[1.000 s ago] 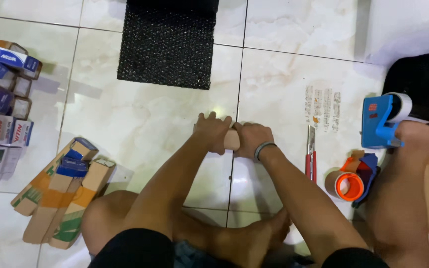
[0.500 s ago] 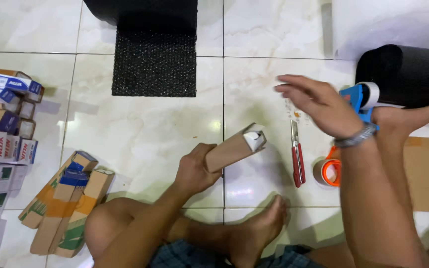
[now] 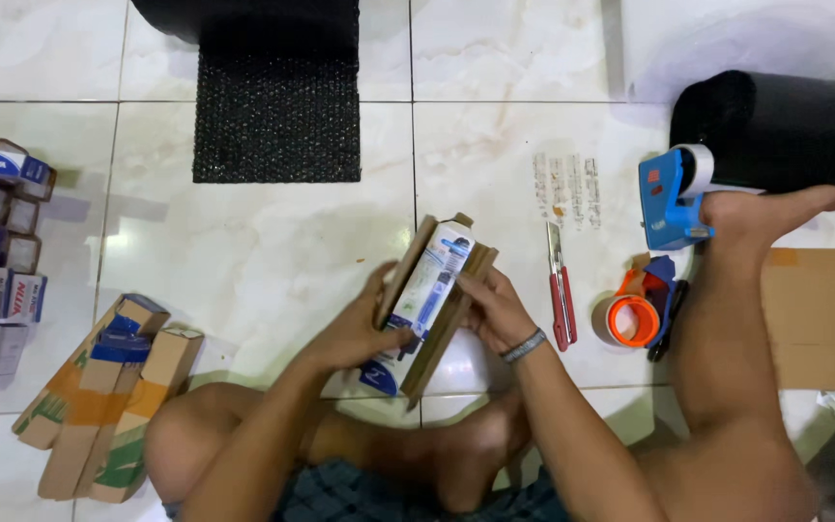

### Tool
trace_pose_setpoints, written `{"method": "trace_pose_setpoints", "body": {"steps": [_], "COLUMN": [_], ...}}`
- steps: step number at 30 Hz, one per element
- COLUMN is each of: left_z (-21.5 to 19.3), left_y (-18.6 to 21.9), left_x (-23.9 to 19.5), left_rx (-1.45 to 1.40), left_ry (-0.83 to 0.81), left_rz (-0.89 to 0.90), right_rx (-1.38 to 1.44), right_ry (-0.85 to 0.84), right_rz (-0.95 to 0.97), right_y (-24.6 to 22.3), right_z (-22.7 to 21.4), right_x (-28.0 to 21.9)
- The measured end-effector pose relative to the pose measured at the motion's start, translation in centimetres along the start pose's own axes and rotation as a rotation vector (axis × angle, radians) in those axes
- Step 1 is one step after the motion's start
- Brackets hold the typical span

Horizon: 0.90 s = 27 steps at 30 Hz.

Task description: The person cuts a piece of cardboard, places a small white box inside, and seals it with tape. They then wrap the sealed package in black bubble wrap and secure it with tape. Finally, they write on the wrapped package with a marker.

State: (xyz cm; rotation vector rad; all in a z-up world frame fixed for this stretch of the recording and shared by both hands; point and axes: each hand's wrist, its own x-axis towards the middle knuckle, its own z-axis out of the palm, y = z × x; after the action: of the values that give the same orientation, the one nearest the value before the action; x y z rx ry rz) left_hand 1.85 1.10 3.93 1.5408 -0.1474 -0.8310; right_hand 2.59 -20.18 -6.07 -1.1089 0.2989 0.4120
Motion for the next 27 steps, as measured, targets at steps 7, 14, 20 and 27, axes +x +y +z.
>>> {"method": "trace_pose_setpoints", "body": {"steps": [7,14,20,27], "left_z": [0.5,1.3,1.2,2.1], "left_y": [-3.4,-4.7,3.1,-0.9], "left_x": [5.8,11.5,5.5,4.5], "left_rx": [0.897,0.743,0.323,0.143], "left_ry": [0.342,0.361,0.55,0.597], "left_rz": [0.039,-0.31,0.201,0.185], "right_rx": [-0.105,-1.139,-1.328,-1.315], "right_ry": [0.217,0.857,0.901,0.752], "right_rz": [0.259,-0.731,0.036,-0.073], "right_y": [6.3,-8.2,-12.8,-14.9], "right_z": [-5.0,-12.4,-30.6,-26.2], "right_x": [4.8,-0.3,3.4,5.3]}}
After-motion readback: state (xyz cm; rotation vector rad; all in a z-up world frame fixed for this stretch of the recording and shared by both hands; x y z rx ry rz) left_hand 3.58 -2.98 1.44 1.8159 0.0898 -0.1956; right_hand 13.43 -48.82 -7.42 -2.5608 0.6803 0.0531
